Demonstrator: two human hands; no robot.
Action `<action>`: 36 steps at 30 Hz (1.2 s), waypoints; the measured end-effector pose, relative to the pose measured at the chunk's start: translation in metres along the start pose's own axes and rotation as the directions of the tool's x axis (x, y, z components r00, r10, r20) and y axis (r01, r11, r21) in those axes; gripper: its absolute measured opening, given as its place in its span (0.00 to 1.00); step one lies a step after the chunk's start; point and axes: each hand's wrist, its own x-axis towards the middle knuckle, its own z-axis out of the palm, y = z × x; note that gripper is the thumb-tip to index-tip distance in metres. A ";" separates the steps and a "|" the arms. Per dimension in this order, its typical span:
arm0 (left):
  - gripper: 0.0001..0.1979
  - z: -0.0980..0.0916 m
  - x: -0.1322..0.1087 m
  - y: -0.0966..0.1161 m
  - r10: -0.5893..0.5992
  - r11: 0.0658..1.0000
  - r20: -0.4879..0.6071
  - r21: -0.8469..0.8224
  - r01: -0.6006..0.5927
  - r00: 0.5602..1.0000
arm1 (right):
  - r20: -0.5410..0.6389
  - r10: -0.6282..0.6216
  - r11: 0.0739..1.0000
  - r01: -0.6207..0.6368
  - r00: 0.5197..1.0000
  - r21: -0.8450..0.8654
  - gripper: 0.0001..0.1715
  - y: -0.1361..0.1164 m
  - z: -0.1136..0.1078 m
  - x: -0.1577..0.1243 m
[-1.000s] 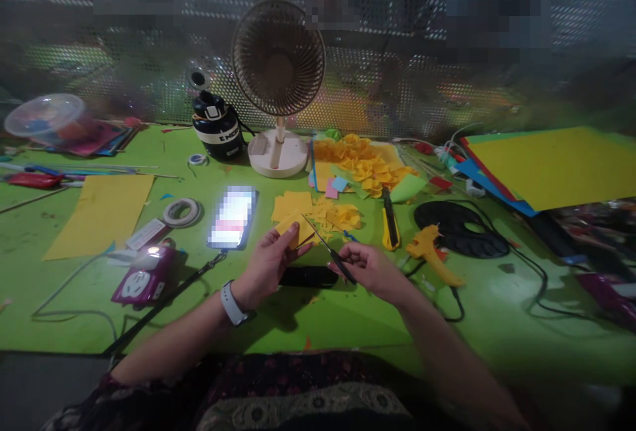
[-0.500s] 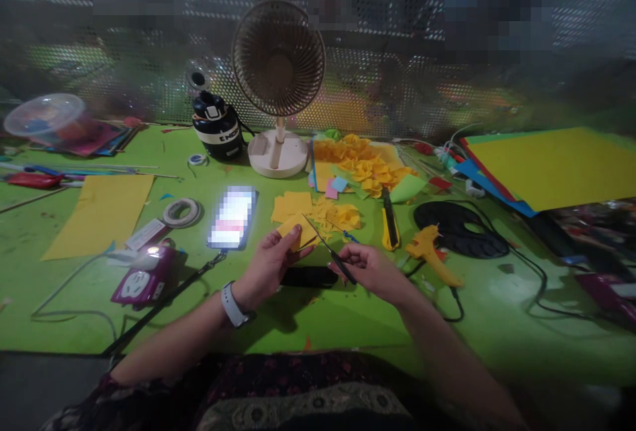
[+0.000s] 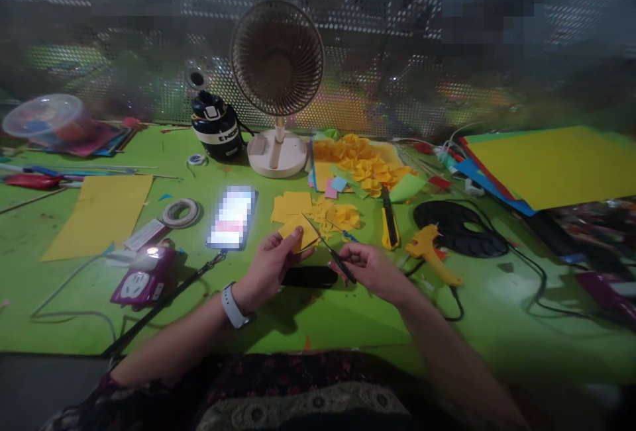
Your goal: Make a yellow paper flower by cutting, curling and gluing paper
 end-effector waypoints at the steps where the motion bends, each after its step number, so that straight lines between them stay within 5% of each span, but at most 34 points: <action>1: 0.12 0.000 0.000 0.000 0.002 1.000 -0.005 0.003 -0.002 1.000 | -0.003 0.001 1.000 -0.001 1.000 0.004 0.31 -0.001 0.000 0.000; 8: 0.12 -0.007 0.001 0.001 0.036 0.999 -0.004 -0.029 -0.036 0.999 | 0.002 0.033 0.999 -0.033 0.999 0.034 0.30 -0.004 0.000 -0.002; 13: 0.21 -0.003 0.002 0.005 0.045 0.998 0.051 -0.044 -0.043 0.998 | 0.048 0.059 0.997 -0.061 0.997 0.042 0.30 0.001 0.001 -0.001; 21: 0.13 0.004 0.001 0.007 0.047 0.995 0.044 -0.092 -0.042 0.998 | 0.050 0.067 0.996 -0.070 0.996 0.047 0.30 0.002 0.005 0.000; 36: 0.16 -0.001 0.005 0.011 0.041 0.995 0.066 -0.095 -0.034 0.997 | 0.092 0.067 0.997 -0.071 0.993 0.038 0.31 -0.003 0.005 0.001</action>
